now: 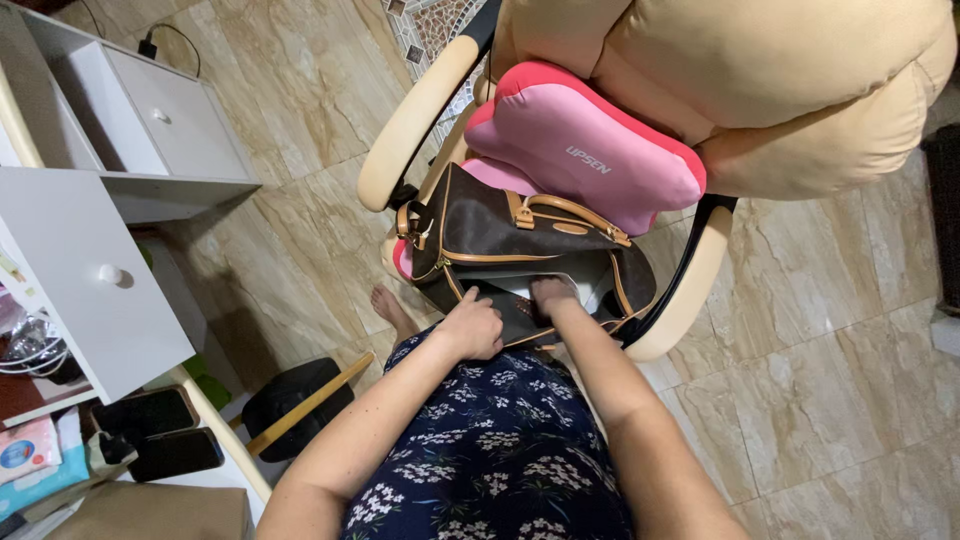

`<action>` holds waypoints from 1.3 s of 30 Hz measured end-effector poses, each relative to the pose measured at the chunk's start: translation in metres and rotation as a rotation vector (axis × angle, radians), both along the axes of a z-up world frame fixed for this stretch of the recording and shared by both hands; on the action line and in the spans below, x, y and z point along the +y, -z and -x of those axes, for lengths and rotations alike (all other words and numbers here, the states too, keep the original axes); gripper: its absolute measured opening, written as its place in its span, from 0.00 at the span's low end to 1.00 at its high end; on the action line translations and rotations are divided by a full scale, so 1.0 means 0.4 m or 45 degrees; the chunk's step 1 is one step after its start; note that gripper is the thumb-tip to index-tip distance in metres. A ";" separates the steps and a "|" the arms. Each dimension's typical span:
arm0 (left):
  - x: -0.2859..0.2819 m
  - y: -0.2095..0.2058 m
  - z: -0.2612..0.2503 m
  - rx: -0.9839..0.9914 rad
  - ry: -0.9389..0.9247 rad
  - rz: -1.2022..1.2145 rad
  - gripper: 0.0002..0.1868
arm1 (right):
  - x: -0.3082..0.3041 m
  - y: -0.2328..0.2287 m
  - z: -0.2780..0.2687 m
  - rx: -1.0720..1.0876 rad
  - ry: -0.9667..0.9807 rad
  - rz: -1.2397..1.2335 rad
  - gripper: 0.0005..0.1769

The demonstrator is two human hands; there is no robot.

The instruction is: The person packs a brown handbag with daily essentials, including a power bank, keys, a notebook, and a pack of wipes. They also unpack a tote bag, placing various bottles and personal care items onto the desk.

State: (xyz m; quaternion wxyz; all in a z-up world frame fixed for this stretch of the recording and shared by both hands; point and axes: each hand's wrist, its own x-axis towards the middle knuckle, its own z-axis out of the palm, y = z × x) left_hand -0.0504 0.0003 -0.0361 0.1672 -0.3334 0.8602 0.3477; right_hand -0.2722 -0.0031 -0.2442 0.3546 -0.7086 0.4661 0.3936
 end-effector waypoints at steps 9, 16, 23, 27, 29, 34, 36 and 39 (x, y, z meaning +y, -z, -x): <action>-0.035 0.003 -0.045 0.082 -0.183 0.099 0.16 | 0.046 0.003 -0.029 0.129 -0.257 0.147 0.23; -0.098 -0.024 -0.085 0.265 -0.569 0.299 0.24 | 0.055 -0.015 0.000 -0.116 -0.333 -0.125 0.29; -0.130 -0.041 -0.079 0.338 -0.710 0.161 0.28 | 0.057 -0.034 -0.047 -0.447 0.068 0.152 0.34; -0.121 -0.042 -0.073 0.312 -0.686 0.182 0.29 | 0.051 -0.082 -0.061 -0.251 0.005 0.032 0.31; -0.116 -0.049 -0.074 0.260 -0.662 0.190 0.29 | 0.046 -0.100 -0.052 -0.094 0.133 0.012 0.33; -0.081 -0.085 -0.079 0.098 -0.266 -0.010 0.26 | 0.025 -0.070 0.012 -0.485 0.790 0.184 0.31; -0.055 -0.089 -0.072 0.008 -0.127 -0.058 0.24 | 0.046 -0.038 0.028 -0.555 0.952 0.173 0.31; -0.022 -0.081 -0.063 0.043 -0.065 0.022 0.21 | 0.065 0.002 0.025 -0.522 0.820 0.161 0.32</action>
